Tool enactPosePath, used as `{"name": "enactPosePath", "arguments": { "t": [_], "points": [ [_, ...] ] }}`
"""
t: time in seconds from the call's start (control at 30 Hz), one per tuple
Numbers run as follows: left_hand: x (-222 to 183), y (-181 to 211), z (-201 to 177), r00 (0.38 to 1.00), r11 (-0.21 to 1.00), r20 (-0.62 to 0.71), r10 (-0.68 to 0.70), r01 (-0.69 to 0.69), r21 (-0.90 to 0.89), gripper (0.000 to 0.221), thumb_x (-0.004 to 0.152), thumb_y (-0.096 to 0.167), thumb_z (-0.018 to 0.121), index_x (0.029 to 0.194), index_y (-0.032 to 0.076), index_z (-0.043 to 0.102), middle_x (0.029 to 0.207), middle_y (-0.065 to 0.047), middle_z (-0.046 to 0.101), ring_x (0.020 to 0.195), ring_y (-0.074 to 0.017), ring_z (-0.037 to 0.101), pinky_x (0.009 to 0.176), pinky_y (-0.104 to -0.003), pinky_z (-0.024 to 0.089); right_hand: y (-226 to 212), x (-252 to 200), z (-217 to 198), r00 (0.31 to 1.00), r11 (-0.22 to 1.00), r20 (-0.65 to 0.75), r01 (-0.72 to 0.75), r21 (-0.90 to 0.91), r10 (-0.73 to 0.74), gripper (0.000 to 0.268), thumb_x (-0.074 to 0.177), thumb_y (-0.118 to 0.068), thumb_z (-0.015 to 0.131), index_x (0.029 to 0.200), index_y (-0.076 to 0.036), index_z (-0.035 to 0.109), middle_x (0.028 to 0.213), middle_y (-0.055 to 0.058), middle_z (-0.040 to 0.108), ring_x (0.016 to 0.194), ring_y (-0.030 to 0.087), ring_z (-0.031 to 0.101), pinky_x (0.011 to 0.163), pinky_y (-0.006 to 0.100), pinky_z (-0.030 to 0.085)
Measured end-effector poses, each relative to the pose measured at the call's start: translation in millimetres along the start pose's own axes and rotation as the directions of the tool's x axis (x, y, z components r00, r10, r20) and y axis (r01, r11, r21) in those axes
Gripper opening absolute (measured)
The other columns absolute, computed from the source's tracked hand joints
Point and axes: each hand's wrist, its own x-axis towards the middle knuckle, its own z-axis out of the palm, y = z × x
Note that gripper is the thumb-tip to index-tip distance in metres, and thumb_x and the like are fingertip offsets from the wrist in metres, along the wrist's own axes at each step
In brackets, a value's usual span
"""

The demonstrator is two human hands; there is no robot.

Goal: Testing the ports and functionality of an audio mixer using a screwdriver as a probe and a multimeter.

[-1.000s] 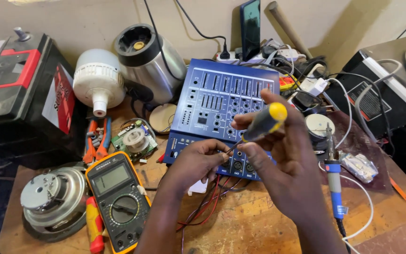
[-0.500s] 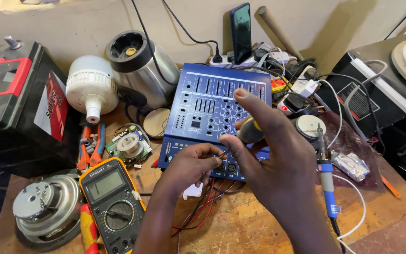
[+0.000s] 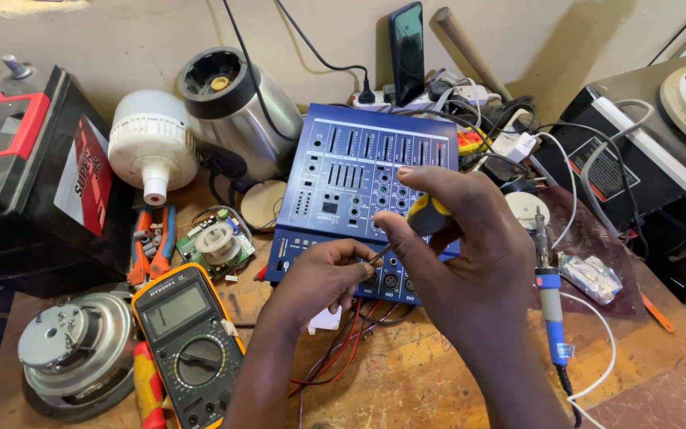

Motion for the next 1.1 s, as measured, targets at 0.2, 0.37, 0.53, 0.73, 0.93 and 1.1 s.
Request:
{"name": "enactPosePath", "arguments": {
  "t": [0.2,0.37,0.53,0.73,0.93,1.1],
  "points": [
    [1,-2,-1,1.0,1.0,-0.001,0.014,-0.014,-0.002,0.014,0.102,0.008,0.068,0.108,0.007,0.08,0.056,-0.005,0.058,0.045,-0.0132,0.052,0.044,-0.026,0.038,-13,2,-18,0.981,1.0,0.193,0.013,0.011,-0.015,0.043,0.1,-0.017,0.076,0.141,-0.017,0.061,0.142,0.005,0.072,0.095,0.015,0.076,0.085,0.03,0.066],
    [6,-7,-2,0.999,0.999,0.016,0.042,-0.042,-0.017,0.012,0.1,0.007,0.069,0.105,0.007,0.079,0.055,-0.005,0.057,0.044,-0.013,0.052,0.044,-0.026,0.039,-23,4,-27,0.963,0.999,0.269,0.032,0.0,-0.031,0.044,0.101,-0.012,0.07,0.144,-0.017,0.06,0.13,0.004,0.079,0.1,0.014,0.082,0.092,0.032,0.06],
    [0,0,-5,1.0,0.999,-0.005,0.017,-0.017,0.028,0.018,0.101,0.009,0.068,0.112,0.009,0.082,0.057,-0.004,0.058,0.047,-0.0126,0.055,0.046,-0.026,0.042,-16,-3,-10,0.99,0.994,0.088,0.107,0.011,-0.108,0.026,0.102,-0.011,0.08,0.126,-0.007,0.068,0.117,0.01,0.075,0.092,0.018,0.072,0.08,0.03,0.062],
    [16,-23,-23,0.989,0.946,0.034,0.146,-0.129,-0.298,0.02,0.101,-0.001,0.06,0.114,0.0,0.075,0.08,-0.012,0.071,0.062,-0.0184,0.07,0.051,-0.026,0.054,-22,-1,-24,0.972,0.975,0.231,0.014,-0.222,0.039,0.051,0.099,-0.024,0.082,0.139,-0.018,0.052,0.124,0.001,0.078,0.091,0.02,0.082,0.067,0.045,0.058],
    [21,-32,-32,0.96,0.826,-0.097,0.261,-0.274,-0.492,0.03,0.097,-0.012,0.049,0.114,-0.006,0.073,0.091,-0.018,0.071,0.078,-0.0276,0.076,0.064,-0.03,0.06,-6,-15,-15,0.997,0.971,0.059,-0.033,-0.238,0.048,0.054,0.099,-0.022,0.094,0.138,-0.008,0.059,0.133,0.012,0.07,0.097,0.023,0.077,0.083,0.038,0.06],
    [29,-36,-30,0.966,0.785,-0.13,0.224,-0.258,-0.564,0.017,0.1,-0.009,0.061,0.113,-0.006,0.072,0.095,-0.022,0.077,0.081,-0.0343,0.078,0.063,-0.033,0.06,-5,-14,-15,0.997,0.945,0.065,-0.022,-0.328,0.046,0.063,0.098,-0.027,0.096,0.148,-0.018,0.059,0.133,0.001,0.079,0.095,0.019,0.079,0.083,0.041,0.056]
  ]
}}
